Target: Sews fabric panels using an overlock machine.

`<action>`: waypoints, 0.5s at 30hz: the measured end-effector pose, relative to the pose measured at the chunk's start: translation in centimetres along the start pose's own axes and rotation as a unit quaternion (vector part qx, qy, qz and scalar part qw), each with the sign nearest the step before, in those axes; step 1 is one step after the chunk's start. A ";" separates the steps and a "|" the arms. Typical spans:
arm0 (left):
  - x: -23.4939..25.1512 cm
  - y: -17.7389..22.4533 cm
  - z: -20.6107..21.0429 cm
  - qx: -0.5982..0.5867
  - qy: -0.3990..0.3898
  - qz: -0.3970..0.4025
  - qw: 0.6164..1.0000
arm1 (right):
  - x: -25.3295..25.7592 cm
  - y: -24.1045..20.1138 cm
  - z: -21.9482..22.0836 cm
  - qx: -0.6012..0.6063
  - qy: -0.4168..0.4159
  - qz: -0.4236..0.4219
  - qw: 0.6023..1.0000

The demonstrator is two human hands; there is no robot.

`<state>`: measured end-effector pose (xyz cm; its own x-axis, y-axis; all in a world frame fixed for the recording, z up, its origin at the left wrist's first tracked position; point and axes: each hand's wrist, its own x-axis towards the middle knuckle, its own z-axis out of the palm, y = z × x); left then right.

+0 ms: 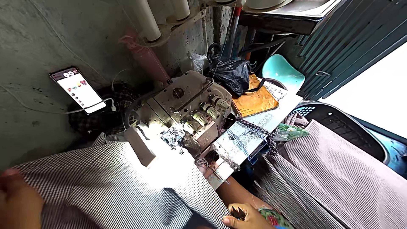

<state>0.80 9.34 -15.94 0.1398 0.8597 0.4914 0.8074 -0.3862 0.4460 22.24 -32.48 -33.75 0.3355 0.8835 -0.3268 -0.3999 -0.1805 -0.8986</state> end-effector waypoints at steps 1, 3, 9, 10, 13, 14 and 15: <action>-0.8 -0.4 0.8 -0.012 0.000 0.063 0.998 | -0.3 0.3 0.0 0.003 0.002 -0.001 1.000; -3.7 0.8 1.9 -0.055 -0.029 0.173 0.983 | -0.4 0.6 -0.1 0.006 0.007 -0.004 1.000; -19.9 10.6 6.7 -0.217 -0.196 0.222 0.930 | -0.1 0.3 0.0 -0.023 -0.008 -0.013 1.000; -21.0 10.9 7.8 -0.215 -0.212 0.227 0.926 | 0.1 0.2 0.0 -0.025 -0.007 -0.016 1.000; -20.8 11.3 9.3 -0.166 -0.204 0.229 0.937 | 1.0 -0.7 0.3 -0.012 -0.001 -0.026 1.000; -20.1 11.4 9.5 -0.153 -0.204 0.226 0.940 | 1.5 -1.1 0.3 -0.008 -0.001 -0.032 0.999; -19.4 11.5 9.6 -0.143 -0.205 0.224 0.942 | 2.1 -1.5 0.4 -0.005 -0.001 -0.039 0.999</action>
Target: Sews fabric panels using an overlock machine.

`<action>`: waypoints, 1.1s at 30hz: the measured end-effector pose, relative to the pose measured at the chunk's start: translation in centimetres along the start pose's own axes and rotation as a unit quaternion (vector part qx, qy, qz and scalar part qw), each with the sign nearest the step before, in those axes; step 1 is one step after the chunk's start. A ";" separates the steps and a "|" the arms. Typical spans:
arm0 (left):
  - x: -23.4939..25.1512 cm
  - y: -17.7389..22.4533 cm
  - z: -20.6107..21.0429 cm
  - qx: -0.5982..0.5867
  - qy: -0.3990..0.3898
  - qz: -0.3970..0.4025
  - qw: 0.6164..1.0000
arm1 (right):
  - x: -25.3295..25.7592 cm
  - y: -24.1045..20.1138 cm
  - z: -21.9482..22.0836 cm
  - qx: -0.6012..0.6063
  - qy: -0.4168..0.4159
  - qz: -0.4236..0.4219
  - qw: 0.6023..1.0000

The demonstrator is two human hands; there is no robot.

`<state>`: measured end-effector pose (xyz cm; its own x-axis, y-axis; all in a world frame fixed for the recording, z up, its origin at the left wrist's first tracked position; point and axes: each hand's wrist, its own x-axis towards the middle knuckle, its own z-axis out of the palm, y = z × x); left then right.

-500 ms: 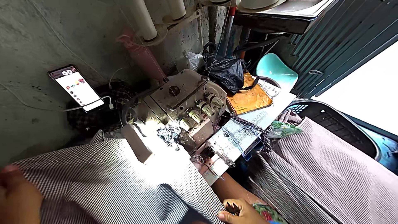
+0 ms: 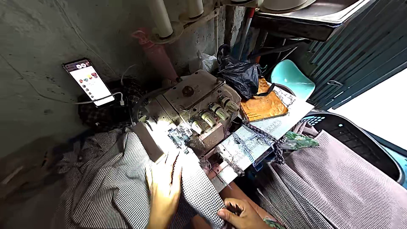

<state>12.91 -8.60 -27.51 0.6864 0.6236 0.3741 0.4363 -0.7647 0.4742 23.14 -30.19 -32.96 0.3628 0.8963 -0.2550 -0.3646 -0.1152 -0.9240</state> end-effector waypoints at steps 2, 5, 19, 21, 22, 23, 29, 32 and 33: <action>1.4 -0.5 -0.4 0.016 -0.007 -0.006 1.000 | 1.4 -0.1 0.1 0.006 -0.003 -0.021 1.000; 3.1 -1.0 -0.9 0.051 -0.046 -0.065 0.996 | 3.3 -0.9 0.3 0.009 -0.011 -0.037 0.999; 0.5 -5.1 -3.9 0.131 0.120 -0.029 0.984 | 4.2 -1.9 1.3 -0.018 0.056 -0.058 0.997; -2.7 -7.1 -6.8 0.181 0.126 -0.115 0.969 | 3.5 -1.4 0.7 -0.025 0.055 -0.049 0.997; -4.3 -7.9 -8.2 0.195 0.107 -0.176 0.959 | 3.3 -1.2 0.3 -0.020 0.051 -0.048 0.997; -5.5 -8.5 -9.3 0.203 0.081 -0.235 0.947 | 3.2 -1.2 0.0 -0.014 0.049 -0.046 0.998; -8.7 -12.0 -10.1 0.216 0.073 -0.260 0.938 | 3.8 -1.4 -0.2 -0.015 0.036 -0.041 0.998; -6.1 -12.7 -11.6 0.218 0.165 -0.224 0.935 | 4.0 -0.8 -0.1 -0.014 0.033 -0.055 0.998; -4.6 -12.9 -12.1 0.215 0.173 -0.222 0.935 | 4.0 -0.7 0.0 -0.014 0.035 -0.055 0.998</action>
<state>-2.91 0.39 -25.75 0.1862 0.8532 0.4871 0.8782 -0.3669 0.3069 24.87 -26.52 -33.29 0.4587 0.8723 -0.1695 -0.2957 -0.0300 -0.9548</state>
